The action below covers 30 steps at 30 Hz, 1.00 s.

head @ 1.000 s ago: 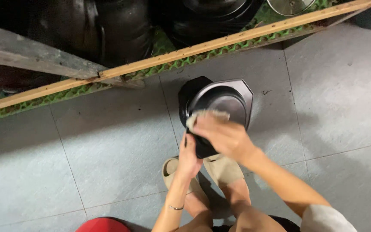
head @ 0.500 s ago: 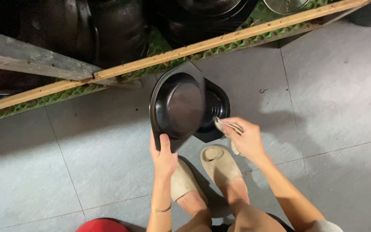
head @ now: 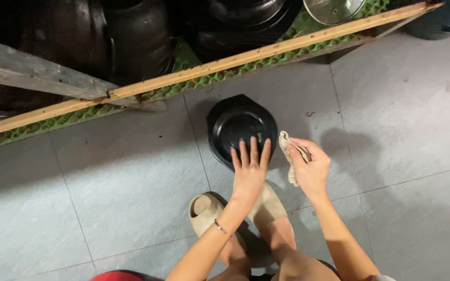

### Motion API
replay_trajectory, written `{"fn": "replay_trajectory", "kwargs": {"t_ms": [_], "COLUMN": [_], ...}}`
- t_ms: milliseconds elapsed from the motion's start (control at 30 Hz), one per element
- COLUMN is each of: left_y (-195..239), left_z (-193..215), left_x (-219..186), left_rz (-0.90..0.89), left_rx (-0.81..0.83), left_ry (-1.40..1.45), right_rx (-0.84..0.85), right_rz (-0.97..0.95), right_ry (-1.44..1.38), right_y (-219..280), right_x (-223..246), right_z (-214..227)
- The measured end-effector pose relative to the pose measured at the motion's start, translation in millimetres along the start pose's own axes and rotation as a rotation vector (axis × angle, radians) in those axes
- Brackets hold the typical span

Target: The person cleans and wipes down several black pots with a cloth.

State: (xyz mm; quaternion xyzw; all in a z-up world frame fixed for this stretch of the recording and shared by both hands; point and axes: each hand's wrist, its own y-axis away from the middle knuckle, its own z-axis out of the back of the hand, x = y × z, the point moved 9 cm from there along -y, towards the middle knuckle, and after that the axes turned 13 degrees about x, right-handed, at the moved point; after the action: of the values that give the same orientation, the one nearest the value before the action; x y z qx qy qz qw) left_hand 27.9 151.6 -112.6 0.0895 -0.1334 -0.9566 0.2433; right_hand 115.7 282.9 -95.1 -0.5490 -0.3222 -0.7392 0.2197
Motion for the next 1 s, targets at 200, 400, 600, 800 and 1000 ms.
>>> {"fn": "replay_trajectory", "kwargs": {"t_ms": [200, 400, 600, 800, 1000], "left_y": [-4, 13, -2, -83, -83], "left_z": [-13, 73, 265, 274, 256], "left_x": [6, 23, 122, 187, 182], "left_rz": [0.028, -0.126, 0.046, 0.374, 0.358], "left_rx": [0.036, -0.157, -0.636, -0.436, -0.669], "left_ry": [0.162, 0.421, 0.552, 0.463, 0.477], "right_rx": [-0.018, -0.069, -0.152, 0.212, 0.072], "right_rz": [0.034, 0.037, 0.413, 0.772, 0.859], "right_ry": [0.009, 0.005, 0.057, -0.279, -0.099], "right_y": [3, 6, -50, -203, -222], "right_x": [12, 34, 154, 233, 229], "right_z": [7, 22, 62, 44, 39]}}
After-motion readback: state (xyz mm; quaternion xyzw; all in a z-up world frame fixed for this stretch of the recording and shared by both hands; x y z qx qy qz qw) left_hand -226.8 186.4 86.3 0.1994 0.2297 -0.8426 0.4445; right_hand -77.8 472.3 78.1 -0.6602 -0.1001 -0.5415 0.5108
